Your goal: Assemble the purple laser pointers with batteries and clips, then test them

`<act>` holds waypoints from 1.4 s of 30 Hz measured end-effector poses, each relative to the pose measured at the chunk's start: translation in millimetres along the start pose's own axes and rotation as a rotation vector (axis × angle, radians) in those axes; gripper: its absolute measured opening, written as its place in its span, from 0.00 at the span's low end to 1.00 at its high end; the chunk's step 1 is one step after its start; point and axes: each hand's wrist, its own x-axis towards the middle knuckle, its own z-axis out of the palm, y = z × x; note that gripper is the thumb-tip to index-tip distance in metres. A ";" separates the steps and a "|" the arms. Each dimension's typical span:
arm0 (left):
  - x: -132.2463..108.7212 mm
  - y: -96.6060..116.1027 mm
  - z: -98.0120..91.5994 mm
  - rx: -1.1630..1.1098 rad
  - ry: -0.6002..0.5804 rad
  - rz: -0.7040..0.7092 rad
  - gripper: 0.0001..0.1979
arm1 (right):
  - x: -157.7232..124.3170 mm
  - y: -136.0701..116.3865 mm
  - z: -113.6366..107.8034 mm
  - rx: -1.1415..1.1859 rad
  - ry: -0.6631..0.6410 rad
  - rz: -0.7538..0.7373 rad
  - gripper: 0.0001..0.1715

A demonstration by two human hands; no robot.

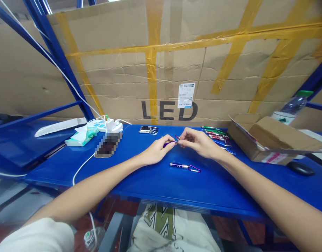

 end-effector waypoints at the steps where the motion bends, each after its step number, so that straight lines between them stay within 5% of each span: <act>1: -0.4 1.0 -0.1 0.011 0.000 0.003 0.18 | 0.1 -0.2 0.1 0.031 0.000 0.010 0.21; 5: -1.8 4.2 -1.3 0.033 -0.007 0.013 0.15 | 0.1 1.3 -0.7 0.007 -0.018 0.042 0.29; 16: -2.8 3.9 -0.5 0.099 0.008 0.055 0.11 | -1.6 -2.0 -0.8 -0.195 0.055 -0.098 0.21; 24: -0.7 3.1 -4.2 0.136 0.085 0.050 0.14 | -1.5 -16.5 1.2 -0.308 -0.038 -0.130 0.20; 28: 0.9 -2.7 -6.7 0.352 0.044 0.086 0.15 | -1.7 -11.6 -12.6 -0.289 -0.169 -0.016 0.23; 33: -0.6 -3.8 -5.7 0.443 -0.172 0.184 0.15 | -2.6 -8.5 -29.1 -0.269 -0.433 0.122 0.22; 38: -2.0 -0.3 -4.3 0.392 -0.173 0.204 0.17 | 0.2 9.3 -19.0 -0.487 -0.052 -0.043 0.23; 42: 2.5 -12.1 -10.1 0.553 -0.039 0.207 0.20 | 0.6 27.3 -2.5 -0.681 -0.099 -0.168 0.26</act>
